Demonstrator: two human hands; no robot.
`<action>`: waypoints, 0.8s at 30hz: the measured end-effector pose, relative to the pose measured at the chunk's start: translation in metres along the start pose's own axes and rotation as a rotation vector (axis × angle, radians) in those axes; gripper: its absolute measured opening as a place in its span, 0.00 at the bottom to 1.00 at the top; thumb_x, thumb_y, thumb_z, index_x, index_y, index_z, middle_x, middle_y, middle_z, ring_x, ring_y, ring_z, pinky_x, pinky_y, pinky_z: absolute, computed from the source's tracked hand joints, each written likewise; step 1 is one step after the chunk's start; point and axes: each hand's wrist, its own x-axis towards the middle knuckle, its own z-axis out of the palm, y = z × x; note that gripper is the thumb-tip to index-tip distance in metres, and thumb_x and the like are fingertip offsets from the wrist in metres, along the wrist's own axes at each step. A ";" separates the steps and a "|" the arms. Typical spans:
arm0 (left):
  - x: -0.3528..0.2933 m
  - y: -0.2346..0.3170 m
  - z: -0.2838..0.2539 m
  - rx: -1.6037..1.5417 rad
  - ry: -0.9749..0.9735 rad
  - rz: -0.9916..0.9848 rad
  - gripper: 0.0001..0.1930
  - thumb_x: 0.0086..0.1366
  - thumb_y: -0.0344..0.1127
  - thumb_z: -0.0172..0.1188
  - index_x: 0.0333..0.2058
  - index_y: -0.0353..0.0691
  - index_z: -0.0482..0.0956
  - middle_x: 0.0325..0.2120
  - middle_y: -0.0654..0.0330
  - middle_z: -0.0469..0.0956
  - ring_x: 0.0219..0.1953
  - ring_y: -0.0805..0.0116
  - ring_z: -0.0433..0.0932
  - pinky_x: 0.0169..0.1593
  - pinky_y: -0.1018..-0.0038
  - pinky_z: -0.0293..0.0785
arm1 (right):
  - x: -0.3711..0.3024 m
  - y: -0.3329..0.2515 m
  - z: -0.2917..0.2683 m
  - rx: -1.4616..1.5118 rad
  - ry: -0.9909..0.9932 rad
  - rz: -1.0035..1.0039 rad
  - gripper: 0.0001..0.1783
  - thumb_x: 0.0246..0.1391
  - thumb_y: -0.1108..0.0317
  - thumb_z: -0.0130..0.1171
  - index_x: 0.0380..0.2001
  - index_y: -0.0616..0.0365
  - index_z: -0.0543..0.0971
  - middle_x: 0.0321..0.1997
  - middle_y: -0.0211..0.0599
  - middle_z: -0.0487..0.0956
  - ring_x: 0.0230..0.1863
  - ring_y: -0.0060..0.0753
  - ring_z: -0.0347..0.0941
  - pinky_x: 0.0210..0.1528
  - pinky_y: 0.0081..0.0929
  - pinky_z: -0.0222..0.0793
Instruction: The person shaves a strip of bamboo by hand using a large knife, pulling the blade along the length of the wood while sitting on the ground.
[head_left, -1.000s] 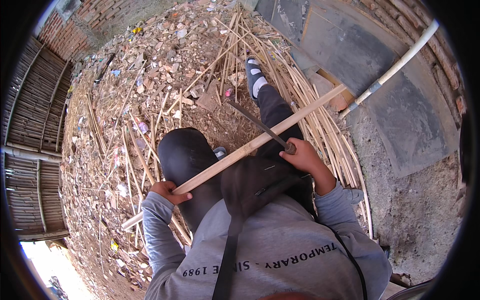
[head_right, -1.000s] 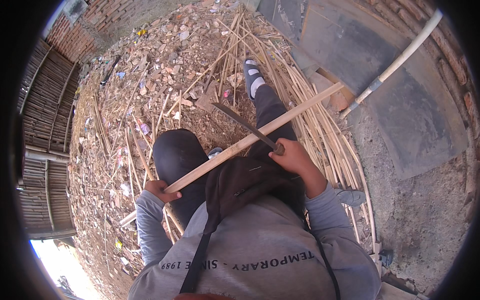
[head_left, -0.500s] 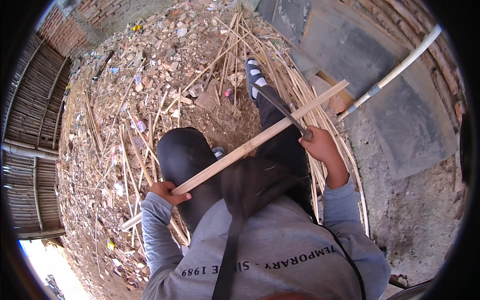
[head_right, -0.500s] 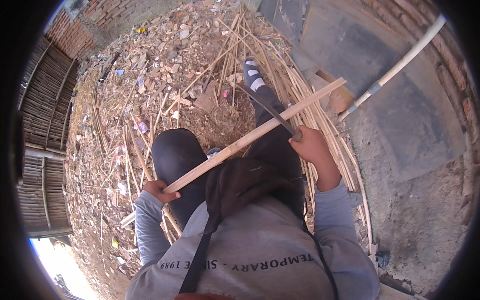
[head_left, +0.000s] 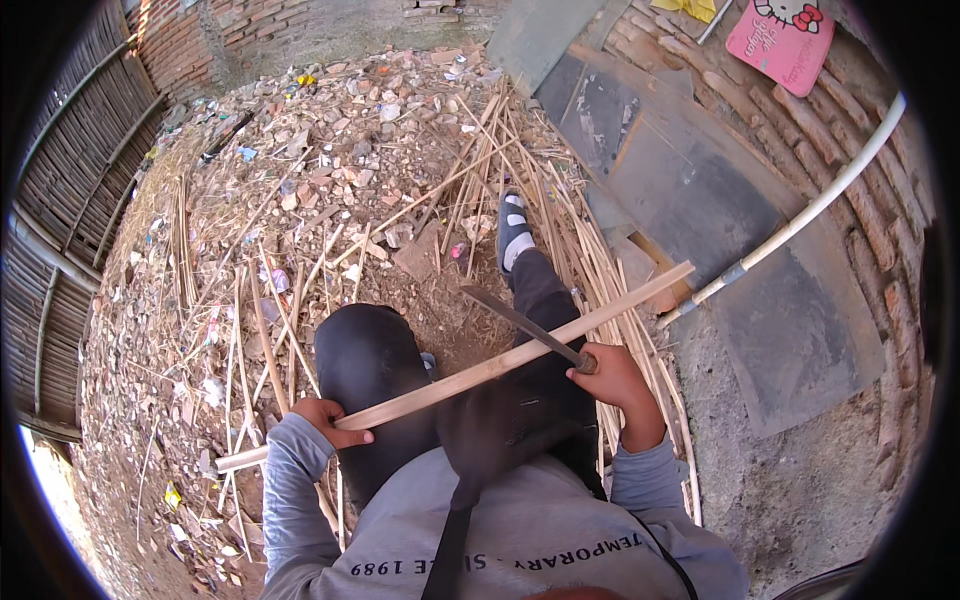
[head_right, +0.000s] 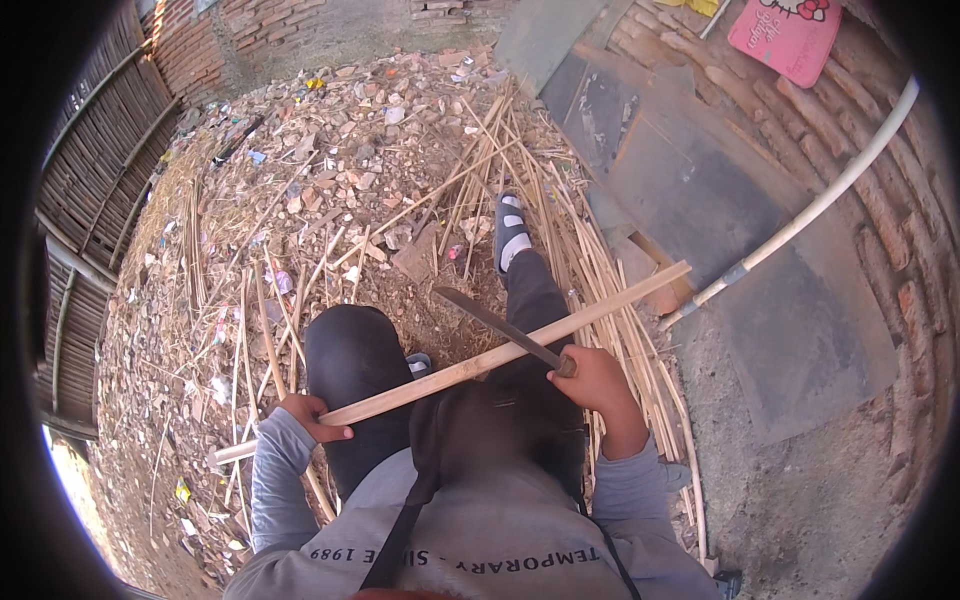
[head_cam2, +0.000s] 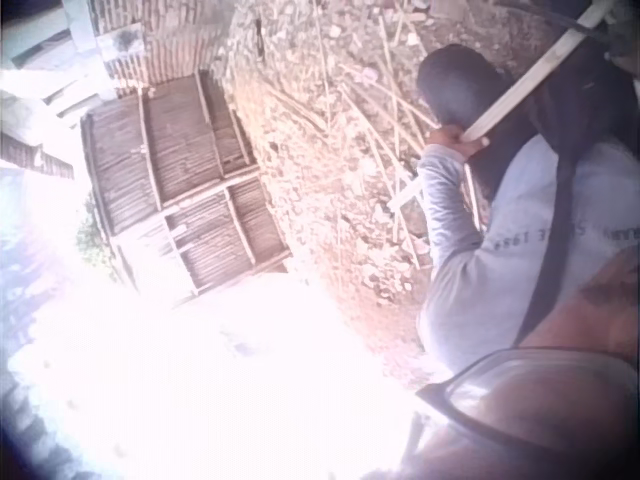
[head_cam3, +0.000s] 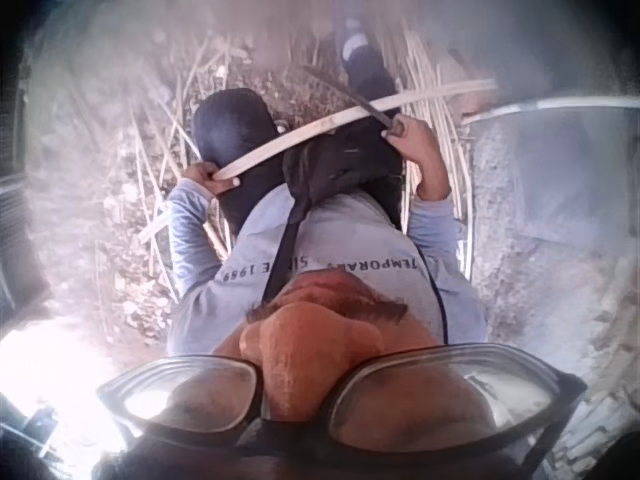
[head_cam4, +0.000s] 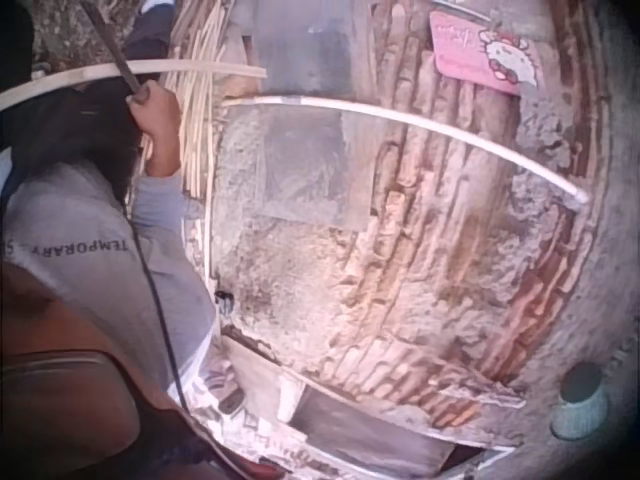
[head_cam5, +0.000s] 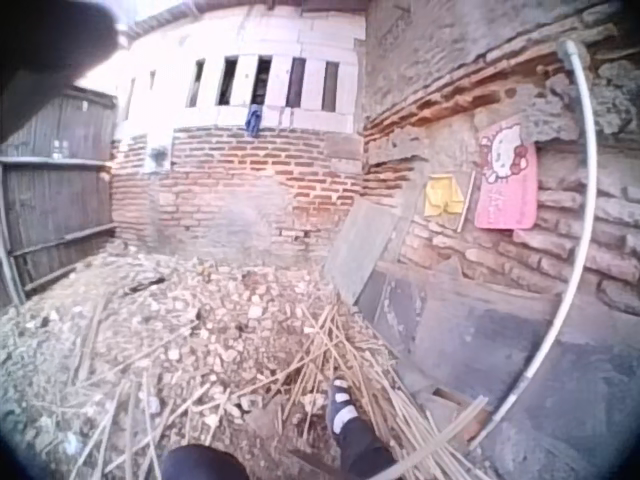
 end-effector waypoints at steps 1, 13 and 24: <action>0.001 0.000 0.001 0.026 -0.002 -0.002 0.35 0.38 0.67 0.78 0.25 0.34 0.84 0.17 0.56 0.77 0.23 0.63 0.78 0.33 0.69 0.75 | -0.001 0.003 0.001 0.058 -0.016 0.034 0.15 0.47 0.57 0.70 0.30 0.57 0.80 0.25 0.47 0.80 0.31 0.54 0.79 0.35 0.43 0.72; 0.002 -0.002 0.003 -0.005 -0.009 -0.028 0.36 0.39 0.66 0.78 0.28 0.34 0.85 0.19 0.56 0.79 0.25 0.63 0.79 0.35 0.68 0.76 | 0.003 0.016 -0.002 0.160 -0.033 0.089 0.19 0.46 0.55 0.72 0.28 0.60 0.79 0.23 0.46 0.78 0.29 0.48 0.78 0.34 0.39 0.71; 0.003 0.001 -0.001 0.048 -0.063 -0.061 0.39 0.37 0.70 0.76 0.30 0.33 0.85 0.22 0.53 0.80 0.29 0.60 0.82 0.39 0.66 0.77 | 0.000 0.013 -0.007 0.175 -0.035 0.128 0.18 0.47 0.55 0.71 0.29 0.58 0.79 0.24 0.46 0.79 0.31 0.49 0.79 0.36 0.42 0.71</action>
